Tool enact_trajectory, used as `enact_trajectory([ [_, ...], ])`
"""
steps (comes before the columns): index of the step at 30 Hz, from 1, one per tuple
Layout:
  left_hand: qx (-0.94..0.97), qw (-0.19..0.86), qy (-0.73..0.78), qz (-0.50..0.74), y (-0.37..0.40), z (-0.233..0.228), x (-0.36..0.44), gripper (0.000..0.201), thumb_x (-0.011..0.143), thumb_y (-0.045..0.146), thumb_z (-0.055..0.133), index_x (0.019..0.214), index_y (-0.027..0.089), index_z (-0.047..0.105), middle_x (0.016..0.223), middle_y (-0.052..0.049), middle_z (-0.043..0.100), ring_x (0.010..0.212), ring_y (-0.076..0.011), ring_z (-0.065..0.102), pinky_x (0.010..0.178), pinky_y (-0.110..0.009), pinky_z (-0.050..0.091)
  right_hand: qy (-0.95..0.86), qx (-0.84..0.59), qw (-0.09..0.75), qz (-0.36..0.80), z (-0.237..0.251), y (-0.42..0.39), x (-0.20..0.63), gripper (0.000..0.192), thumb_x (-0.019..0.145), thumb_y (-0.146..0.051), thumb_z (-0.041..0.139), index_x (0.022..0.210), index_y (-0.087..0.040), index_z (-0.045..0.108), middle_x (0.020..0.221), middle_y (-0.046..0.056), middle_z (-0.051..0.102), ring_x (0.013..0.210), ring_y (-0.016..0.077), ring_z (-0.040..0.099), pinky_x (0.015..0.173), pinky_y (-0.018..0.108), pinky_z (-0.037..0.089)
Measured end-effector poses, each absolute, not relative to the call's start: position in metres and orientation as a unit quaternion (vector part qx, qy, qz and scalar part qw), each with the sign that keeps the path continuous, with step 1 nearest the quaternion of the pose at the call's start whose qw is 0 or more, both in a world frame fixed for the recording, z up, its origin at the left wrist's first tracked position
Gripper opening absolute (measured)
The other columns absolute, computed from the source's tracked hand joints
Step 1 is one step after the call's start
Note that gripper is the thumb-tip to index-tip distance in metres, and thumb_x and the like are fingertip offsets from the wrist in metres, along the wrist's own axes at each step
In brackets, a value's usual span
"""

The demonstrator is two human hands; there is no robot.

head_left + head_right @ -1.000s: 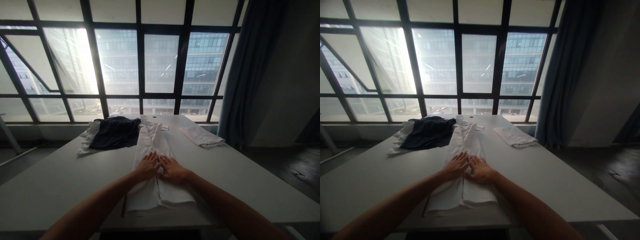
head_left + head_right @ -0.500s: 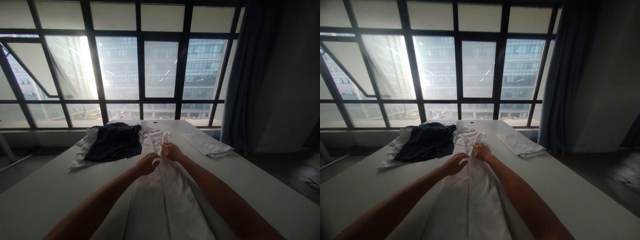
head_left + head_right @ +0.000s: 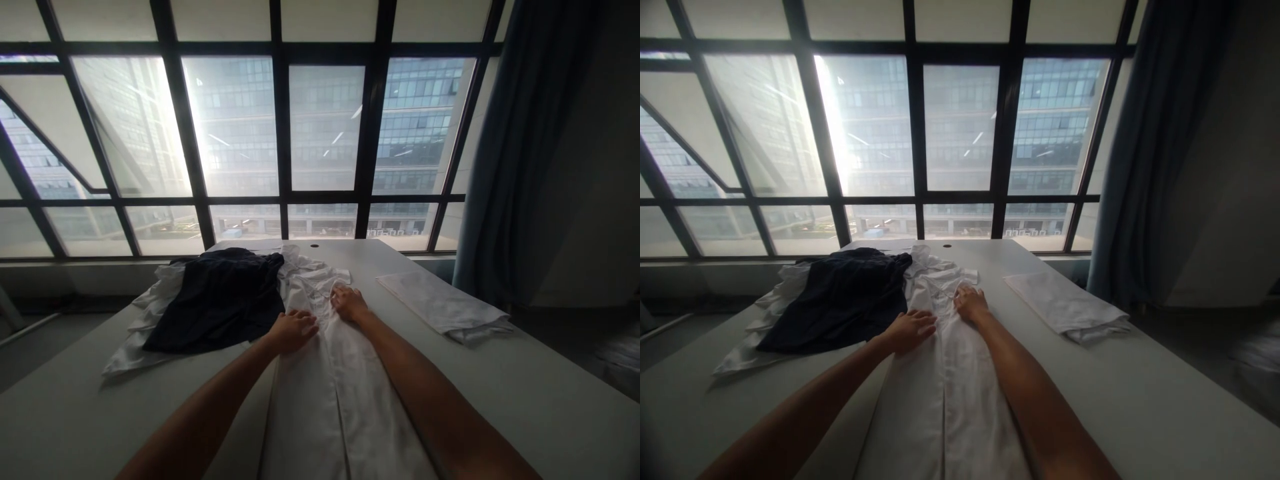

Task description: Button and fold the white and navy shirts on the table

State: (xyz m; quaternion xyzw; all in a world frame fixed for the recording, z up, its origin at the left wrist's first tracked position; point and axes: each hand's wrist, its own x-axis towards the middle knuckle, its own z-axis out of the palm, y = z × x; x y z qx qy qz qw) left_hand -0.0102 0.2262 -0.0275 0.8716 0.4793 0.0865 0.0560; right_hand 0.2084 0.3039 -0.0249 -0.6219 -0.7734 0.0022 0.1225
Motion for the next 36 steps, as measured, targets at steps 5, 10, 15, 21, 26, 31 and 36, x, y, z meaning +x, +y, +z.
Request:
enact_trajectory([
  [5, 0.867, 0.035, 0.481, 0.123, 0.239, -0.040, -0.009, 0.057, 0.094, 0.057, 0.042, 0.143, 0.027, 0.049, 0.155, -0.009, 0.038, 0.142, -0.0308, 0.032, 0.114, -0.050, 0.026, -0.749, -0.657, 0.071, 0.050, -0.031, 0.342, 0.217, 0.064, 0.097, -0.047, 0.037, 0.154, -0.018, 0.028, 0.160, 0.010, 0.022, 0.148, 0.0247, 0.015, 0.118, 0.051, 0.012],
  [10, 0.872, 0.070, 0.478, 0.081, 0.255, -0.034, -0.011, 0.074, 0.090, 0.064, 0.045, 0.147, 0.018, 0.043, 0.155, -0.015, 0.036, 0.143, -0.0353, 0.031, 0.113, -0.051, 0.029, -0.751, -0.652, 0.069, 0.076, -0.043, 0.351, 0.220, 0.068, 0.099, -0.050, 0.025, 0.157, -0.016, 0.016, 0.163, 0.008, 0.009, 0.150, 0.0220, 0.007, 0.119, 0.051, 0.006],
  [15, 0.851, 0.032, 0.499, 0.161, 0.313, -0.016, -0.020, 0.053, 0.096, 0.050, 0.042, 0.135, 0.017, 0.055, 0.143, -0.015, 0.052, 0.134, -0.0283, 0.045, 0.113, -0.040, 0.032, -0.742, -0.661, 0.079, 0.084, -0.046, 0.350, 0.221, 0.076, 0.097, -0.057, 0.025, 0.157, -0.013, 0.014, 0.163, 0.008, 0.004, 0.150, 0.0222, 0.001, 0.119, 0.052, 0.001],
  [21, 0.827, 0.047, 0.555, 0.075, 0.352, -0.039, -0.022, 0.067, 0.096, 0.056, 0.035, 0.148, 0.014, 0.036, 0.159, -0.018, 0.024, 0.148, -0.0338, 0.016, 0.116, -0.052, 0.021, -0.733, -0.667, 0.072, 0.110, -0.046, 0.353, 0.223, 0.093, 0.090, -0.077, 0.021, 0.158, -0.015, 0.011, 0.163, 0.010, 0.000, 0.150, 0.0280, -0.001, 0.118, 0.055, -0.001],
  [26, 0.812, -0.029, 0.582, 0.019, 0.330, -0.032, -0.004, 0.062, 0.100, 0.047, 0.026, 0.150, 0.012, 0.034, 0.161, -0.016, 0.019, 0.149, -0.0331, 0.011, 0.118, -0.055, 0.011, -0.734, -0.668, 0.082, 0.092, -0.044, 0.350, 0.222, 0.097, 0.087, -0.081, 0.025, 0.158, -0.016, 0.014, 0.163, 0.012, 0.004, 0.149, 0.0295, 0.003, 0.117, 0.056, 0.002],
  [31, 0.819, 0.011, 0.573, 0.026, 0.291, -0.034, 0.015, 0.068, 0.099, 0.055, 0.024, 0.152, 0.013, 0.031, 0.161, -0.014, 0.020, 0.149, -0.0335, 0.015, 0.117, -0.051, 0.019, -0.760, -0.636, 0.133, -0.007, -0.039, 0.346, 0.215, 0.072, 0.097, -0.060, 0.029, 0.153, -0.014, 0.032, 0.159, 0.013, 0.024, 0.149, 0.0244, 0.010, 0.118, 0.051, -0.006],
  [36, 0.815, 0.017, 0.578, 0.042, 0.275, -0.042, 0.018, 0.072, 0.099, 0.056, 0.022, 0.153, 0.010, 0.027, 0.161, -0.015, 0.018, 0.149, -0.0317, 0.011, 0.119, -0.049, 0.016, -0.765, -0.636, 0.084, 0.055, -0.037, 0.337, 0.204, 0.072, 0.098, -0.057, 0.026, 0.154, -0.012, 0.026, 0.161, 0.013, 0.019, 0.148, 0.0265, 0.014, 0.118, 0.051, 0.007],
])
